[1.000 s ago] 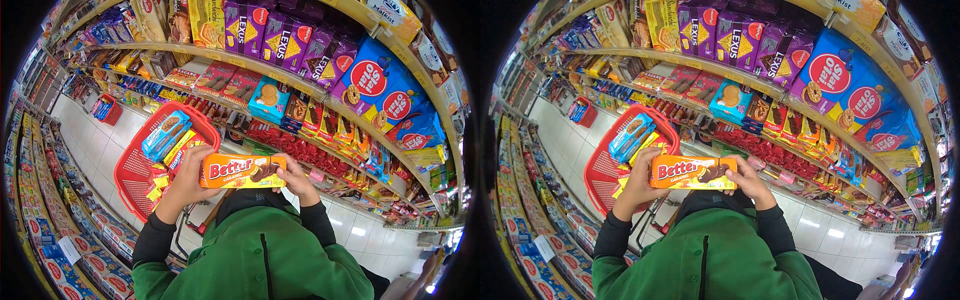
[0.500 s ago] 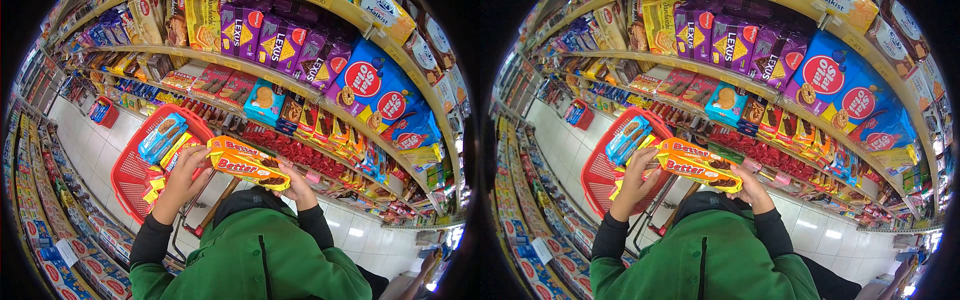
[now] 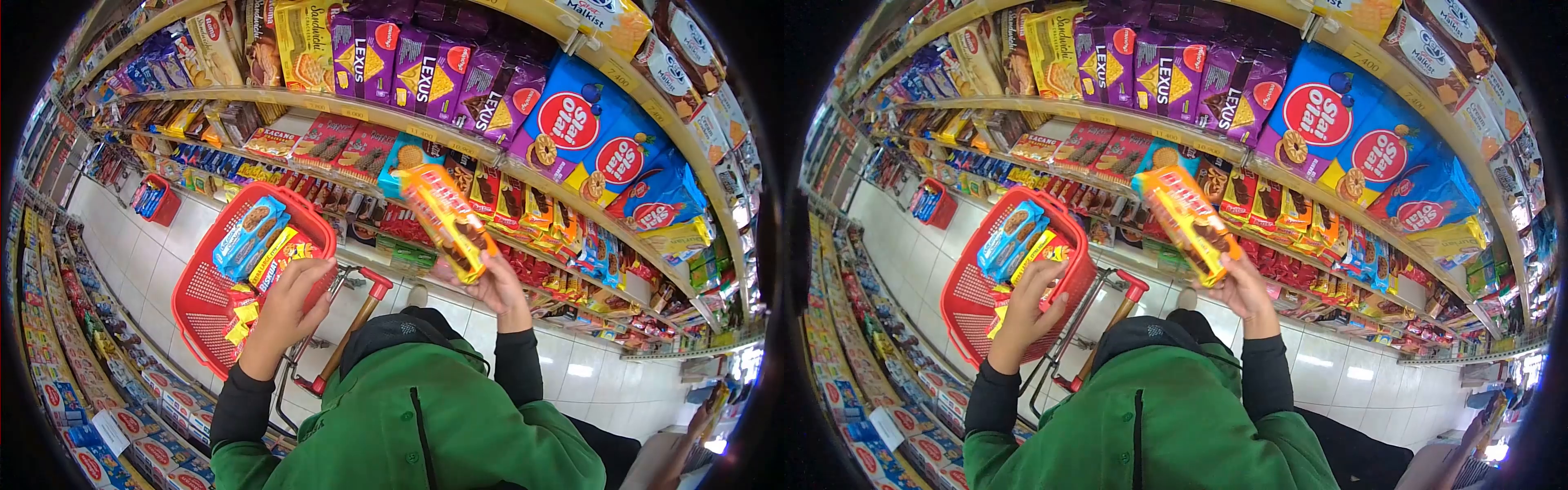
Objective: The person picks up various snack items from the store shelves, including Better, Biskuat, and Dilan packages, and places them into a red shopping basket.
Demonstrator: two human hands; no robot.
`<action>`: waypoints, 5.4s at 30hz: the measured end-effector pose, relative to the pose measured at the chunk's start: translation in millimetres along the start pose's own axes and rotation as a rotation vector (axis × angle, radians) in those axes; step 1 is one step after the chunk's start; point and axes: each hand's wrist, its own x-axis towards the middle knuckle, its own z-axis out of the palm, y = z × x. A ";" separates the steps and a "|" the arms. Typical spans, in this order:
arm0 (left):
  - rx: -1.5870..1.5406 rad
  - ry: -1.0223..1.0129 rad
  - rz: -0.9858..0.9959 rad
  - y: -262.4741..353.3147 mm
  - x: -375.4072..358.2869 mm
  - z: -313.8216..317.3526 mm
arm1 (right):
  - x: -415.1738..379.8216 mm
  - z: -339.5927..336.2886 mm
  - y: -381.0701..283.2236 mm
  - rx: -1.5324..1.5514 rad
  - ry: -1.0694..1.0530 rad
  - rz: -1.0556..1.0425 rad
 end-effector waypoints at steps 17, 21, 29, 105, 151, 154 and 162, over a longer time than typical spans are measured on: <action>-0.012 -0.040 -0.034 -6.7 1.2 0.4 | -15.8 -54.7 -26.6 0.000 0.541 -0.270; -0.001 -0.038 -0.032 -9.2 0.8 0.0 | -8.4 -60.2 -30.9 0.055 0.589 -0.373; 0.010 -0.036 -0.028 -9.1 1.6 -2.6 | 8.4 -82.6 -46.4 0.097 0.634 -0.537; 0.389 0.634 -0.477 -96.8 -23.5 -55.5 | -44.0 -254.4 163.1 -0.479 0.908 0.625; -0.452 0.566 -0.895 -20.5 -77.6 -158.7 | 36.3 -99.7 82.6 -0.629 0.341 0.271; -0.630 0.580 -0.609 -11.1 -78.2 -137.5 | 46.9 -32.7 74.0 -0.522 0.004 0.277; -0.800 0.438 -0.358 -3.8 -68.9 -73.4 | 24.4 60.2 62.5 0.149 -0.512 0.310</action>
